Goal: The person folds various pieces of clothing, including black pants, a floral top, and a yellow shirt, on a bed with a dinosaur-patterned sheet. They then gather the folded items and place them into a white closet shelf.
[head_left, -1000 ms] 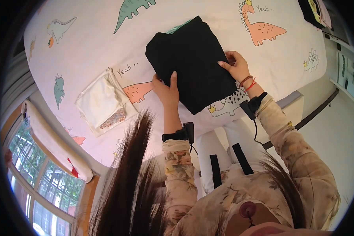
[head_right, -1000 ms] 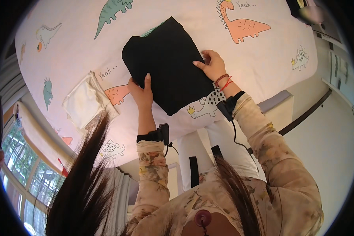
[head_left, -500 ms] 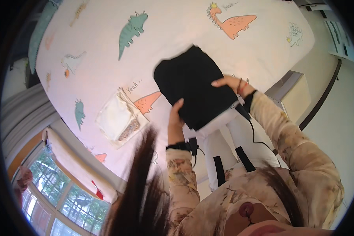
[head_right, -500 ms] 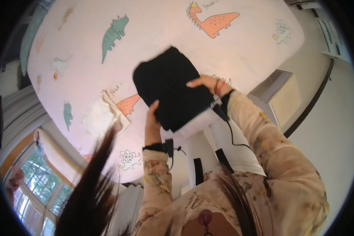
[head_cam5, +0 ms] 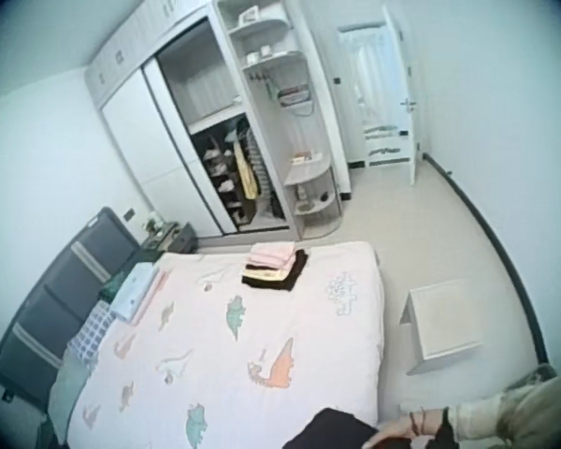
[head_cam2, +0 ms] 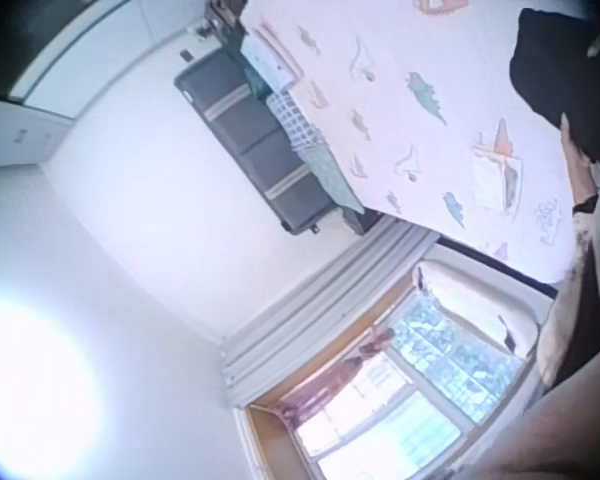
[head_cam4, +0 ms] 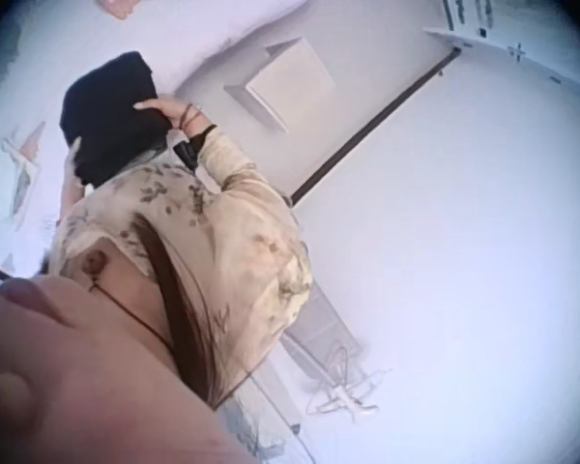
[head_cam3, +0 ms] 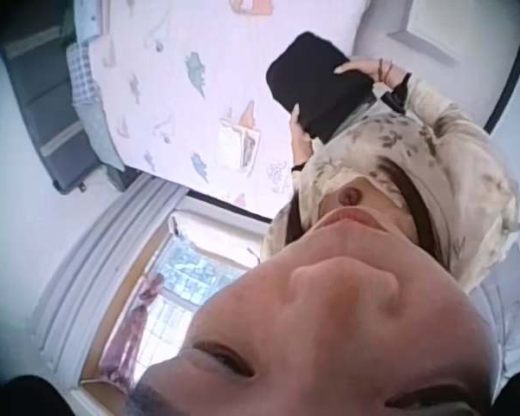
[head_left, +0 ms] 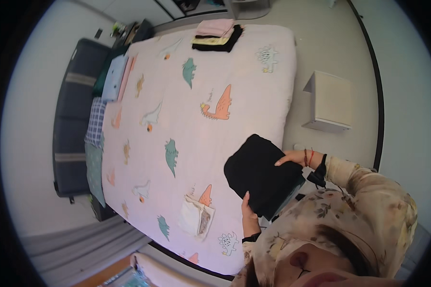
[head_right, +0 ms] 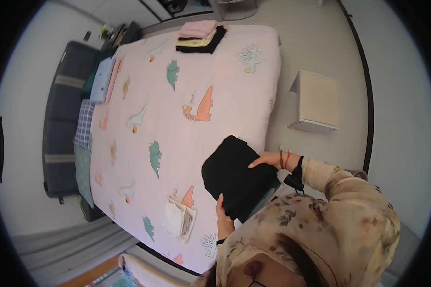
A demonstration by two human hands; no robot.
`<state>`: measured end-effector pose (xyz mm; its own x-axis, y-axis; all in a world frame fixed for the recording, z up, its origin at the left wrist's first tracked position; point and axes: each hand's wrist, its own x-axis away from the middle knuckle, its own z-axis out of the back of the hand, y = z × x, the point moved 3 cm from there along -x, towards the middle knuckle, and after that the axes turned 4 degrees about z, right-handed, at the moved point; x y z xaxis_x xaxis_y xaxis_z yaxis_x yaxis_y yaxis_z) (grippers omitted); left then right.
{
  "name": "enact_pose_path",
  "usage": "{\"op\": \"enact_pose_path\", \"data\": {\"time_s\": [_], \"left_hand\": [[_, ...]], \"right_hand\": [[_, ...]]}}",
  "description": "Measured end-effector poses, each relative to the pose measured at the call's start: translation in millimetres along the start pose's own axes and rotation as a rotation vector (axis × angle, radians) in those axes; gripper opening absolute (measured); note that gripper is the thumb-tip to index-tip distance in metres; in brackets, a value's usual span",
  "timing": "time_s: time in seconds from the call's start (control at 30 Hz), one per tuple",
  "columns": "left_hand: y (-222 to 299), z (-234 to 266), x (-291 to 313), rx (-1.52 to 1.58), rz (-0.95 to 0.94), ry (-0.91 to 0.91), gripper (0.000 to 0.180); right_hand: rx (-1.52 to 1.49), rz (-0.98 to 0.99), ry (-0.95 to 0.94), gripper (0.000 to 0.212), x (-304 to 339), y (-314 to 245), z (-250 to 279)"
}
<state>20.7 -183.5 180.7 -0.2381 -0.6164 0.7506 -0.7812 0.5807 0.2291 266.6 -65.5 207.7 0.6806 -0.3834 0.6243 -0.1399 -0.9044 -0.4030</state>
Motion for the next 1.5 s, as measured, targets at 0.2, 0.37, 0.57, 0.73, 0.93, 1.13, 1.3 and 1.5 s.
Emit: {"op": "enact_pose_path", "data": {"time_s": [0.2,0.37,0.57,0.73,0.93,1.13,1.3,1.5], "left_hand": [[-3,-107,-7,-0.075,-0.030,-0.056,0.039],[-39,-187,-25,-0.153,-0.062,-0.108,0.036],[-41,-220,-28,-0.199,-0.001,-0.096,0.034],[-9,-220,-19,-0.207,-0.063,-0.044,0.037],[33,-237,-42,-0.213,-0.028,-0.041,0.048],[63,-245,-71,-0.199,-0.042,-0.132,0.046],[79,-235,-87,-0.174,-0.066,-0.187,0.045],[93,-241,-108,0.027,-0.094,-0.170,0.036]], "right_hand": [[-0.023,0.210,0.010,0.051,77,-52,24],[-0.048,0.369,-0.012,0.050,140,-98,71],[0.033,0.447,-0.011,0.052,162,-125,80],[0.032,0.371,-0.044,0.051,145,-140,58],[0.074,0.449,-0.002,0.049,132,-179,35],[0.056,0.505,0.016,0.049,118,-207,29],[0.097,0.428,-0.004,0.049,90,-230,25],[0.157,0.263,-0.016,0.048,42,-270,30]]}}
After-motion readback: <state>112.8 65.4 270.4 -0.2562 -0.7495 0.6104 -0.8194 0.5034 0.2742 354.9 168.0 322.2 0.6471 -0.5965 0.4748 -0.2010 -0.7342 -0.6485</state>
